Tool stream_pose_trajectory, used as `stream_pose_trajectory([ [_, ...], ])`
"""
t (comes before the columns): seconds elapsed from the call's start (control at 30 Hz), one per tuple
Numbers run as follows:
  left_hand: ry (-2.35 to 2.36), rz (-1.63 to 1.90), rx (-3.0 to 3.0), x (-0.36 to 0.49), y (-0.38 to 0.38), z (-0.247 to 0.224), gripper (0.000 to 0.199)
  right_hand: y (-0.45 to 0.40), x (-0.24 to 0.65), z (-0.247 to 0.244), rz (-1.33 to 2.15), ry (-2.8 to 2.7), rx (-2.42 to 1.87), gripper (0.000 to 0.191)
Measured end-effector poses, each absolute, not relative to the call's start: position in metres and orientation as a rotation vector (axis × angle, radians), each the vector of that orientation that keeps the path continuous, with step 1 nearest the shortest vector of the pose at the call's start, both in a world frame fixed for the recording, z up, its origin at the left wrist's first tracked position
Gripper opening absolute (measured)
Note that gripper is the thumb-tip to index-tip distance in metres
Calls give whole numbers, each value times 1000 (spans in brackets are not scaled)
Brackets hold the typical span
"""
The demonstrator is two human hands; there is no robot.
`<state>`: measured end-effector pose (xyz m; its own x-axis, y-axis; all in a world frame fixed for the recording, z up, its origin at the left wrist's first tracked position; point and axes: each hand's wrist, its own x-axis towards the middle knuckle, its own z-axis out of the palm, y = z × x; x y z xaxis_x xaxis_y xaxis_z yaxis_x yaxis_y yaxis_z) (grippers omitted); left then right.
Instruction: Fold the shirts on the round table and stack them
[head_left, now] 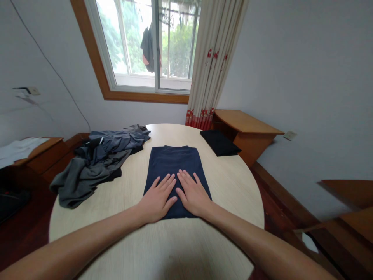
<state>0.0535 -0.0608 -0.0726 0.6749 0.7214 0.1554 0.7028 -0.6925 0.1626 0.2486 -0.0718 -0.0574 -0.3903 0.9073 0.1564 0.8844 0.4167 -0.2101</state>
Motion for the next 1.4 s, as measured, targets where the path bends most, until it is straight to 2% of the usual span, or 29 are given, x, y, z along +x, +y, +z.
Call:
stream_pose_trajectory([
  [0.23, 1245, 227, 2772, 2, -78, -70, 68, -99, 309, -65, 202, -2376, -1749, 66],
  [0.33, 1250, 218, 2743, -19, -76, -69, 66, -99, 337, -71, 234, -2339, -1750, 61],
  [0.47, 1163, 236, 2720, -47, -76, -66, 54, -102, 366, -74, 317, -2324, -1536, 54],
  [0.63, 992, 343, 2706, -55, -77, -53, 50, -107, 376, -61, 395, -2394, -1225, 46],
  [0.77, 831, 322, 2661, -45, -74, -51, 38, -107, 371, -55, 405, -2423, -1137, 34],
  [0.93, 763, 526, 2453, -44, -74, -45, 34, -108, 371, -40, 517, -2322, -1089, 32],
  [1.03, 848, 682, 2226, -36, -55, -15, 36, -81, 371, -17, 628, -2171, -1096, 30],
  [1.2, 1146, 1202, 1687, 6, 28, 20, 41, 20, 348, 4, 685, -1604, -1355, 28],
  [1.33, 1334, 1085, 1279, 19, 68, -5, 38, 65, 329, -17, 887, -1452, -1624, 39],
  [1.4, 1361, 993, 1252, 15, 67, -23, 48, 66, 328, -34, 873, -1507, -1637, 41],
])
